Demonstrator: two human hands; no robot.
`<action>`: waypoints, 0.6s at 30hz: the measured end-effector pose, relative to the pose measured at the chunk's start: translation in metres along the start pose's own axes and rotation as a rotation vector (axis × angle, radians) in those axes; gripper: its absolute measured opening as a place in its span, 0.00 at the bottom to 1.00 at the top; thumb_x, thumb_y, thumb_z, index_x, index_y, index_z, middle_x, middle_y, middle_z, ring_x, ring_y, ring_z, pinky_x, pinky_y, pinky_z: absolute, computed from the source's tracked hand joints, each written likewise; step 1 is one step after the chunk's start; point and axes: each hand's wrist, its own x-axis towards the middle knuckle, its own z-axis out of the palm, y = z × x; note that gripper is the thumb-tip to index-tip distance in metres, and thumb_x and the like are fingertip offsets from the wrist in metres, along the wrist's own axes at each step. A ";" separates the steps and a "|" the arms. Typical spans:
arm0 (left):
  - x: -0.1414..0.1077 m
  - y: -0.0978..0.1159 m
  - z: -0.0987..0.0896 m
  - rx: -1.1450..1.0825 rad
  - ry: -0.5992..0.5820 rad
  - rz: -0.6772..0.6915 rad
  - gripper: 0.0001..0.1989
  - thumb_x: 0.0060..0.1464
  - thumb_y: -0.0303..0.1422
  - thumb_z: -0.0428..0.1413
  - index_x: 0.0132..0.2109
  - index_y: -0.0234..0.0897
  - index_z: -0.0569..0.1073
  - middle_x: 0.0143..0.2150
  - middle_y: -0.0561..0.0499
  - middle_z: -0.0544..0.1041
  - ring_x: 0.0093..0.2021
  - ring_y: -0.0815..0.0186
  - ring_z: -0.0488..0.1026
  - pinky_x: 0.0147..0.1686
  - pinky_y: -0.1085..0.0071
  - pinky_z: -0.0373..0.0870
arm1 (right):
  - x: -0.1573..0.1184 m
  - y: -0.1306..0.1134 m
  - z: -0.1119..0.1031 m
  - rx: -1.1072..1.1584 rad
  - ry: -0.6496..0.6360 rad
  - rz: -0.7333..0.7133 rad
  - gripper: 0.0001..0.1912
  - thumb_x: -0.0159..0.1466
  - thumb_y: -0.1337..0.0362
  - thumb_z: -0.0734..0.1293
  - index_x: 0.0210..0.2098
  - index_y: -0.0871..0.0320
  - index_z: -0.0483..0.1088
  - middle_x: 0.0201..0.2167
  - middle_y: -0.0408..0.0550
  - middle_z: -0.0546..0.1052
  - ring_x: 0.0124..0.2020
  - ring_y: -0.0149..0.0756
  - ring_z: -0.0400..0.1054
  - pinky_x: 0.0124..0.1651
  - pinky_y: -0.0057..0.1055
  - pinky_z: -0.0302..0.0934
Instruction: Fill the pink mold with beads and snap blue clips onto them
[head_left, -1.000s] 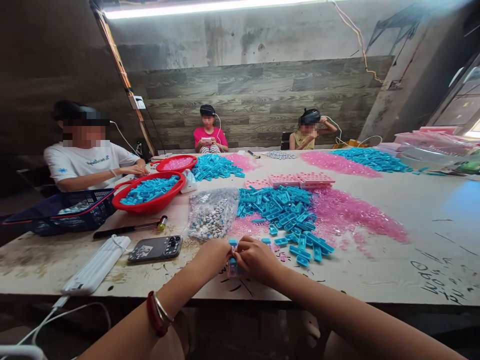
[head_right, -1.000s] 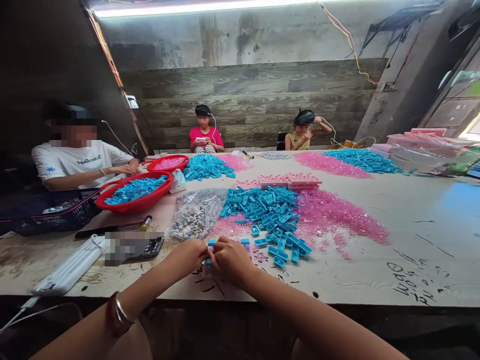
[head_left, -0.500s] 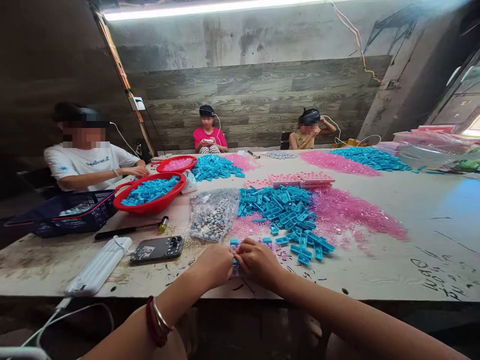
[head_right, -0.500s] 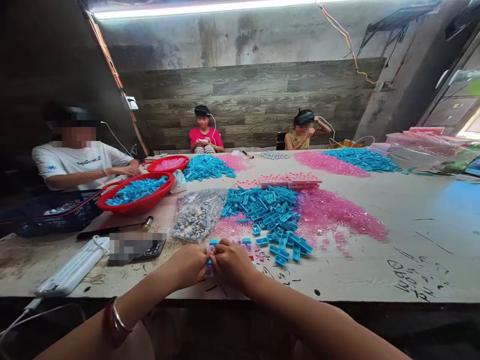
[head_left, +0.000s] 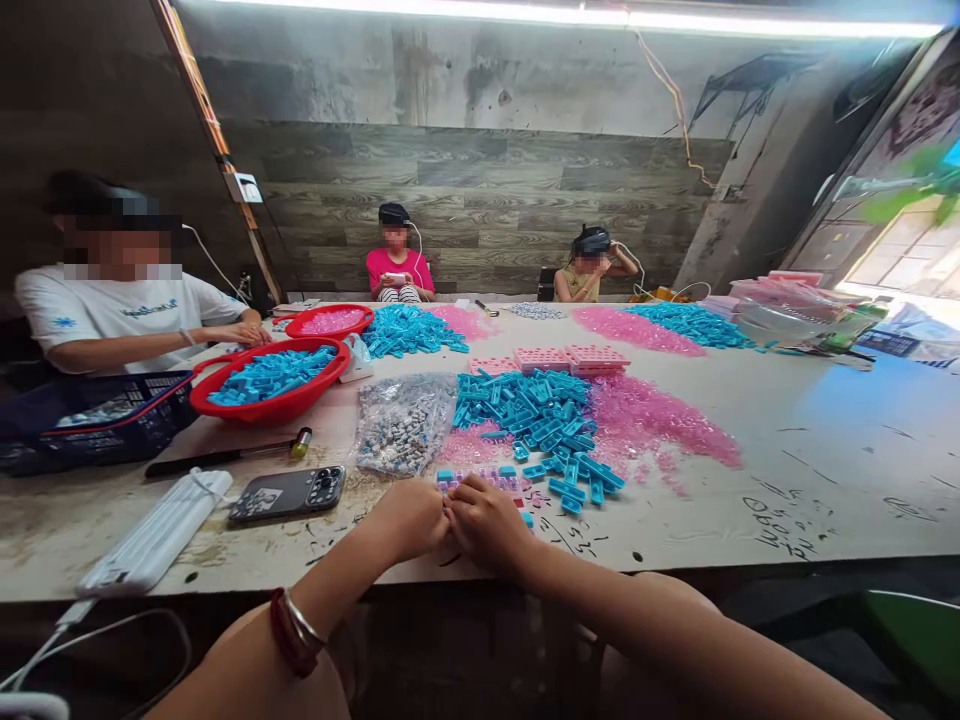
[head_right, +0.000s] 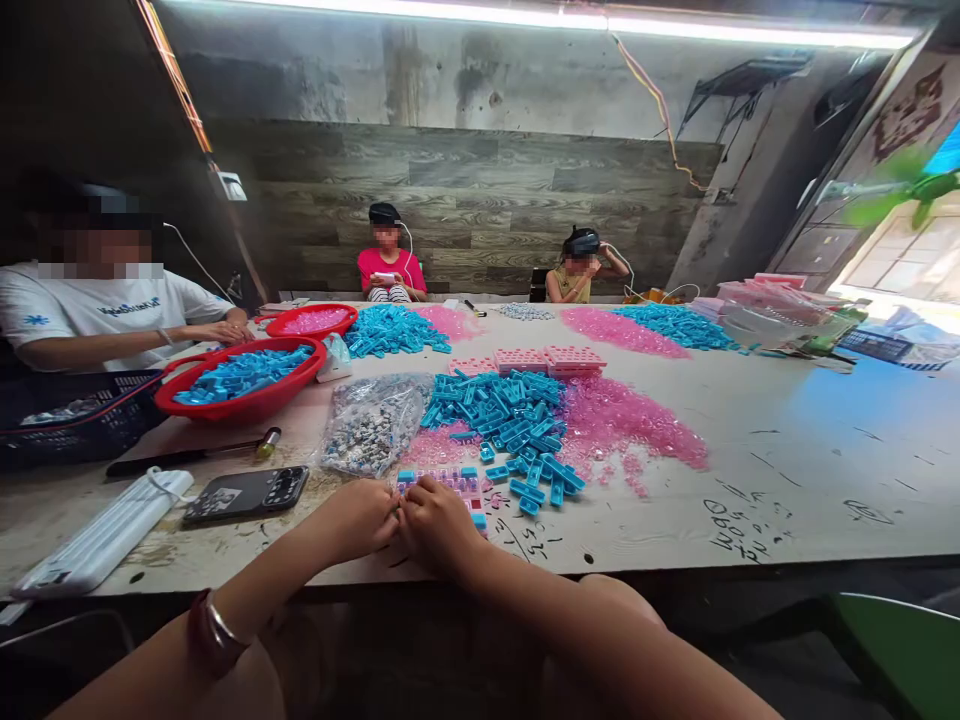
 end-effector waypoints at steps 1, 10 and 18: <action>-0.001 -0.001 0.000 -0.012 -0.003 -0.030 0.13 0.53 0.29 0.46 0.32 0.31 0.75 0.32 0.42 0.76 0.33 0.57 0.73 0.34 0.65 0.68 | 0.003 0.001 -0.003 0.020 -0.014 -0.006 0.11 0.61 0.70 0.60 0.26 0.60 0.72 0.26 0.48 0.75 0.34 0.37 0.64 0.40 0.31 0.61; 0.002 0.012 0.009 -0.059 0.264 0.089 0.21 0.53 0.37 0.52 0.52 0.33 0.66 0.54 0.41 0.67 0.54 0.54 0.62 0.52 0.60 0.61 | -0.003 0.109 -0.049 0.137 0.069 0.393 0.09 0.58 0.70 0.63 0.34 0.58 0.75 0.38 0.49 0.77 0.41 0.39 0.69 0.47 0.35 0.61; 0.020 0.024 0.037 0.006 0.239 0.067 0.31 0.57 0.50 0.42 0.63 0.40 0.51 0.63 0.44 0.55 0.61 0.49 0.52 0.56 0.49 0.49 | -0.028 0.166 -0.032 0.093 -0.201 0.316 0.11 0.52 0.68 0.68 0.36 0.54 0.75 0.37 0.45 0.78 0.43 0.40 0.67 0.45 0.33 0.60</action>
